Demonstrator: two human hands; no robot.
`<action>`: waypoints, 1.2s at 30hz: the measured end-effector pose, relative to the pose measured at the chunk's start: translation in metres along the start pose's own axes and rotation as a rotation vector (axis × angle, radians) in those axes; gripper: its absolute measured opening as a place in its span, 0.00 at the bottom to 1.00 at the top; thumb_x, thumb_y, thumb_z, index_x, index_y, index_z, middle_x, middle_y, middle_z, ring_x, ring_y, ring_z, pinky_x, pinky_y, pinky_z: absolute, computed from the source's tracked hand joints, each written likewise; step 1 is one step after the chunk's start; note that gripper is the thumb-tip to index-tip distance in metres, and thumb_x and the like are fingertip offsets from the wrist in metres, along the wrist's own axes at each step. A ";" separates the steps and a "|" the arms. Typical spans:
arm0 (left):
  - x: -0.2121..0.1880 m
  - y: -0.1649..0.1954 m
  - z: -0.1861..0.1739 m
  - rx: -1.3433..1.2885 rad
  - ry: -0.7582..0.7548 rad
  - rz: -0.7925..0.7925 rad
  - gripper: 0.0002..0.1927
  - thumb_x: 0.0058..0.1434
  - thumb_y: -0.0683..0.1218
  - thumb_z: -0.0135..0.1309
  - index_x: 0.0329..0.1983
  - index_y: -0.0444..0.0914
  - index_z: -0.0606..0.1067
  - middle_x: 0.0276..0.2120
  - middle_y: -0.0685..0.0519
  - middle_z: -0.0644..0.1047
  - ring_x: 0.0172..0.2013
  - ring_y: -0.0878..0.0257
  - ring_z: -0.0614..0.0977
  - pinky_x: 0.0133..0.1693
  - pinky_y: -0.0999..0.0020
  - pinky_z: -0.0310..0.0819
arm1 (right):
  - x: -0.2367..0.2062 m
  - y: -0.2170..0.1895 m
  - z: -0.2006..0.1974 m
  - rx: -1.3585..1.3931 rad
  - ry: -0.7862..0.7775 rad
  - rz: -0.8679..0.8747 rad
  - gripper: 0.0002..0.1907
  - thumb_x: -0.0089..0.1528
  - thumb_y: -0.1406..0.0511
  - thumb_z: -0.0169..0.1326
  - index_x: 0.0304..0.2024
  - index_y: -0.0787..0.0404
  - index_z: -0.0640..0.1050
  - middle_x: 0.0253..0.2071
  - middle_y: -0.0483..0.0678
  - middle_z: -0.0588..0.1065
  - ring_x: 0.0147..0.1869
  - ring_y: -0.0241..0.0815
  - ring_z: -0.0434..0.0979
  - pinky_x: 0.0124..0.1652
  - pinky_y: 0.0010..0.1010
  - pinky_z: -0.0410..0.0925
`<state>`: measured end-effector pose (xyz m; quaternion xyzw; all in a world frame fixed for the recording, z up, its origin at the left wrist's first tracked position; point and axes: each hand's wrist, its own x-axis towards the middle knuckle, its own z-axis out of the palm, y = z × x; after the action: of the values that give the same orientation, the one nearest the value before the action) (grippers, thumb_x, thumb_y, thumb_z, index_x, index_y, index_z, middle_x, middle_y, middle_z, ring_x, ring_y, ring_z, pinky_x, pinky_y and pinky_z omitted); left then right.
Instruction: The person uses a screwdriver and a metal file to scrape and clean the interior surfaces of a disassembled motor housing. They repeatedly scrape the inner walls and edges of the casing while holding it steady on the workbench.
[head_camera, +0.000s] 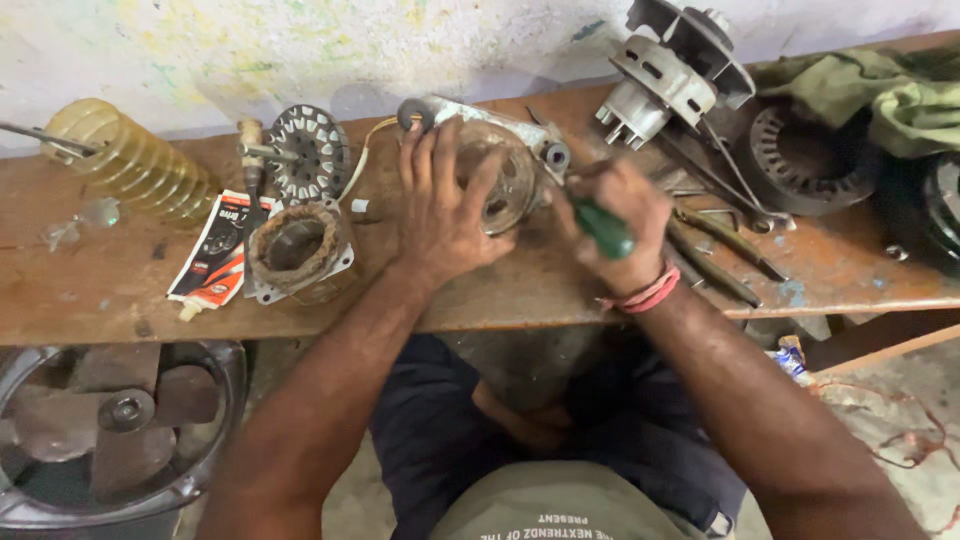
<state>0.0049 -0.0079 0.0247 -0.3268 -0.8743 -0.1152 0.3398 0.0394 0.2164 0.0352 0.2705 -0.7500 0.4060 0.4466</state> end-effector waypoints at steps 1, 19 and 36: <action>0.000 0.000 0.000 -0.001 0.018 -0.008 0.53 0.39 0.59 0.75 0.69 0.46 0.66 0.66 0.31 0.59 0.66 0.33 0.62 0.69 0.28 0.48 | 0.002 -0.002 0.000 -0.014 -0.022 -0.012 0.11 0.61 0.72 0.69 0.37 0.63 0.76 0.39 0.53 0.78 0.38 0.52 0.81 0.37 0.36 0.72; -0.005 0.000 0.002 0.031 0.105 0.037 0.52 0.44 0.63 0.76 0.70 0.46 0.65 0.67 0.32 0.58 0.66 0.35 0.63 0.68 0.28 0.49 | -0.019 0.026 -0.002 0.219 0.027 0.141 0.12 0.65 0.68 0.69 0.44 0.66 0.78 0.46 0.52 0.82 0.44 0.46 0.85 0.43 0.30 0.77; -0.010 0.002 0.000 0.057 0.126 0.009 0.53 0.45 0.63 0.75 0.71 0.46 0.64 0.68 0.32 0.60 0.66 0.36 0.65 0.69 0.29 0.49 | -0.010 0.020 -0.011 0.187 -0.043 -0.037 0.06 0.64 0.69 0.62 0.39 0.64 0.77 0.42 0.54 0.81 0.43 0.45 0.85 0.41 0.31 0.76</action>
<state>0.0116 -0.0114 0.0175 -0.3130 -0.8528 -0.1090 0.4036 0.0337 0.2365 0.0224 0.3335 -0.7130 0.4600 0.4108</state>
